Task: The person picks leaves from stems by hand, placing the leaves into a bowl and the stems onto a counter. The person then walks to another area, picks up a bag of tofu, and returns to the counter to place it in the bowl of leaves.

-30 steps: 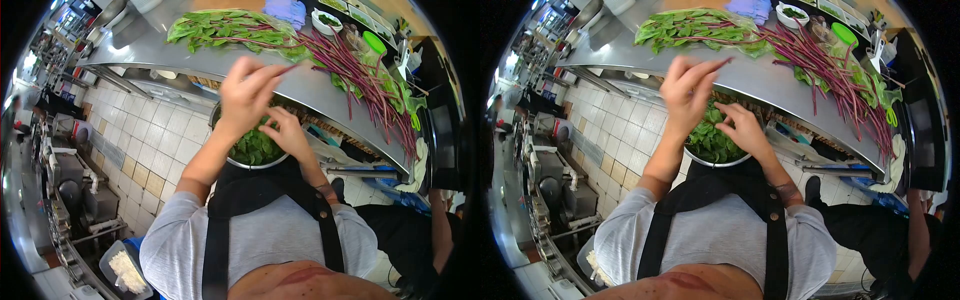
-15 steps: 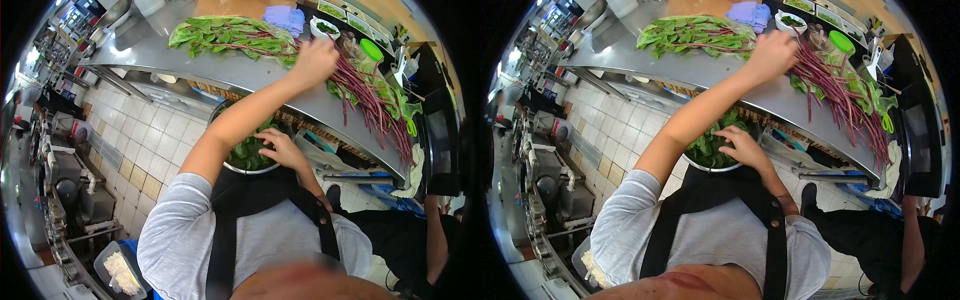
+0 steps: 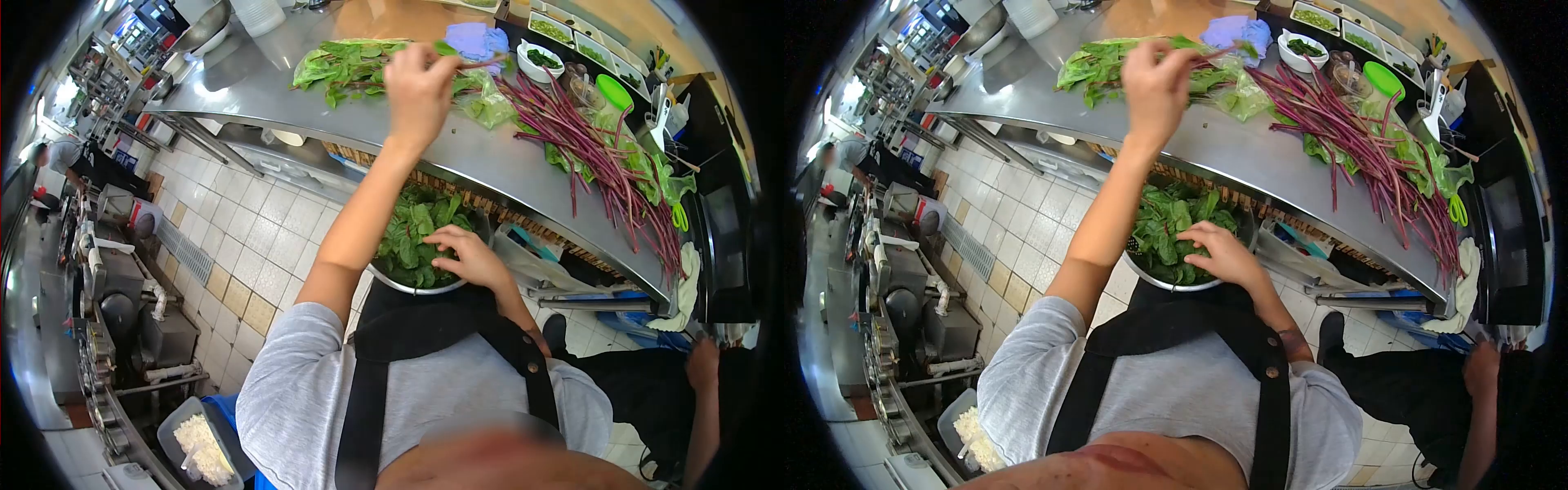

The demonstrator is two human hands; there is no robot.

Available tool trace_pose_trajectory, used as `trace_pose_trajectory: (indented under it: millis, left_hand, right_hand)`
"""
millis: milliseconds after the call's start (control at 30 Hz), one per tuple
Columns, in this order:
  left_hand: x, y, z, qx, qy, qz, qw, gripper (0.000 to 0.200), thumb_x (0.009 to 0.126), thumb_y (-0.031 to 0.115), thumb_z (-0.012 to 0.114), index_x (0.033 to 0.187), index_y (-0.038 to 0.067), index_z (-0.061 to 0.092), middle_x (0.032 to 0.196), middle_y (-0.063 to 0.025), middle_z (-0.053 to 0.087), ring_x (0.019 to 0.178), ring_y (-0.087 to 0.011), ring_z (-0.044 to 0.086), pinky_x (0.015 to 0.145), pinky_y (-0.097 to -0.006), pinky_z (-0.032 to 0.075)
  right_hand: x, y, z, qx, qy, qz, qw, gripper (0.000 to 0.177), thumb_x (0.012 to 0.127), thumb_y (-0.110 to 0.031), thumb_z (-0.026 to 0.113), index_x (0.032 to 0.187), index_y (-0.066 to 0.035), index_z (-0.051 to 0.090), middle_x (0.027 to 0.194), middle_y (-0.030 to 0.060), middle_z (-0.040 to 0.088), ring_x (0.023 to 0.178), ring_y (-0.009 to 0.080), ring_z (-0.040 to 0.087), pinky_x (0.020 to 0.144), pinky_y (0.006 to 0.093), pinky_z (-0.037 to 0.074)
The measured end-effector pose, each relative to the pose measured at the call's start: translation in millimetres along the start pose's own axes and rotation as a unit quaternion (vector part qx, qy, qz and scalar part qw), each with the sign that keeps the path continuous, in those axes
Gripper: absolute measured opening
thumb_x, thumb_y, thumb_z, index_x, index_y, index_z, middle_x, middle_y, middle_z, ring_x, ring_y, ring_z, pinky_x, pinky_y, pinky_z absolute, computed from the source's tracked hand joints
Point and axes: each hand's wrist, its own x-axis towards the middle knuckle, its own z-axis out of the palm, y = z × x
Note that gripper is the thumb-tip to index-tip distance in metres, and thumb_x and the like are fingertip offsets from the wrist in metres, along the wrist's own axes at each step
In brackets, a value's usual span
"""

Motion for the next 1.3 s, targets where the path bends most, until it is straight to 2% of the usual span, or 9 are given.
trace_pose_trajectory:
  millis: [200,433,633,667,767,800,933,1100,1300]
  left_hand:
    - [-52.7,-0.9,-73.7,-0.073,0.015,-0.063,0.995,0.029,0.070,0.001,0.070,0.096,0.013,0.072,0.078,-0.0066,0.052,0.070,-0.0241,0.055,0.059,-0.0348,0.044]
    - [-120.2,7.7,-75.4,-0.105,-0.096,-0.088,0.986,0.030,0.069,0.000,0.069,0.097,0.010,0.072,0.080,-0.0072,0.054,0.074,-0.0265,0.058,0.064,-0.0370,0.048]
    - [-138.6,23.2,-71.1,-0.181,-0.080,-0.194,0.961,0.027,0.075,-0.008,0.064,0.100,0.003,0.065,0.092,-0.0092,0.057,0.080,-0.0213,0.060,0.067,-0.0323,0.049]
    - [-148.7,22.3,-69.0,-0.232,-0.078,-0.287,0.926,0.024,0.085,-0.002,0.061,0.108,0.003,0.058,0.100,-0.0078,0.058,0.087,-0.0185,0.060,0.072,-0.0300,0.051]
    - [-144.3,33.6,-71.6,-0.565,0.068,-0.589,0.574,0.023,0.091,0.005,0.058,0.113,0.003,0.053,0.100,-0.0083,0.057,0.079,-0.0164,0.061,0.068,-0.0307,0.053]
    - [-148.1,24.8,-71.3,-0.575,0.018,-0.619,0.535,0.026,0.094,0.009,0.056,0.119,0.004,0.049,0.098,-0.0068,0.059,0.078,-0.0131,0.061,0.069,-0.0300,0.055]
    - [-155.1,4.9,-68.1,-0.590,-0.055,-0.580,0.560,0.029,0.092,0.009,0.060,0.118,0.001,0.050,0.086,-0.0028,0.062,0.073,-0.0119,0.061,0.068,-0.0301,0.056]
    - [-141.1,-12.1,-71.0,-0.594,0.058,-0.578,0.557,0.027,0.092,0.009,0.060,0.116,0.002,0.051,0.089,-0.0020,0.062,0.070,-0.0113,0.061,0.065,-0.0286,0.056]
    - [-101.0,-20.4,-93.6,-0.516,0.054,-0.553,0.651,0.028,0.091,0.003,0.060,0.117,0.002,0.050,0.093,-0.0062,0.063,0.075,-0.0150,0.063,0.065,-0.0289,0.057]
  right_hand:
    - [10.0,-3.2,-8.8,0.016,0.031,-0.022,0.999,0.040,0.078,-0.012,0.073,0.116,-0.004,0.063,0.106,0.0108,0.062,0.086,0.0206,0.065,0.076,0.0309,0.051]
    - [49.0,-32.4,-15.6,0.384,0.213,-0.059,0.897,0.071,0.073,0.000,0.077,0.136,-0.004,0.045,0.116,0.0096,0.056,0.092,0.0145,0.061,0.069,0.0237,0.050]
    - [52.4,-36.7,-29.5,0.094,0.313,-0.070,0.942,0.030,0.077,-0.003,0.074,0.105,0.000,0.066,0.091,0.0045,0.063,0.075,0.0088,0.060,0.062,0.0223,0.046]
    - [51.6,-35.6,-27.3,0.108,0.325,-0.059,0.938,0.024,0.078,-0.003,0.074,0.100,0.000,0.066,0.087,0.0041,0.063,0.073,0.0085,0.059,0.061,0.0222,0.046]
    - [49.0,-35.3,-14.6,0.139,0.341,-0.034,0.929,0.014,0.079,-0.004,0.072,0.091,0.001,0.068,0.080,0.0034,0.064,0.068,0.0076,0.058,0.060,0.0221,0.045]
    - [48.2,-34.8,-9.9,0.142,0.336,-0.030,0.931,0.014,0.079,-0.004,0.072,0.091,0.001,0.067,0.080,0.0036,0.064,0.068,0.0073,0.058,0.060,0.0221,0.045]
    - [40.7,-45.6,3.5,0.073,0.332,-0.127,0.932,0.011,0.079,0.004,0.068,0.089,0.002,0.065,0.086,0.0076,0.066,0.077,0.0142,0.063,0.068,0.0257,0.048]
    - [22.6,-45.1,16.5,0.079,0.299,-0.293,0.905,0.014,0.077,0.008,0.065,0.088,0.000,0.062,0.088,0.0109,0.067,0.086,0.0243,0.067,0.072,0.0316,0.052]
    - [7.8,-50.0,14.5,0.089,0.340,-0.191,0.917,0.016,0.080,0.012,0.058,0.091,0.001,0.060,0.081,0.0133,0.063,0.063,0.0184,0.065,0.059,0.0279,0.051]
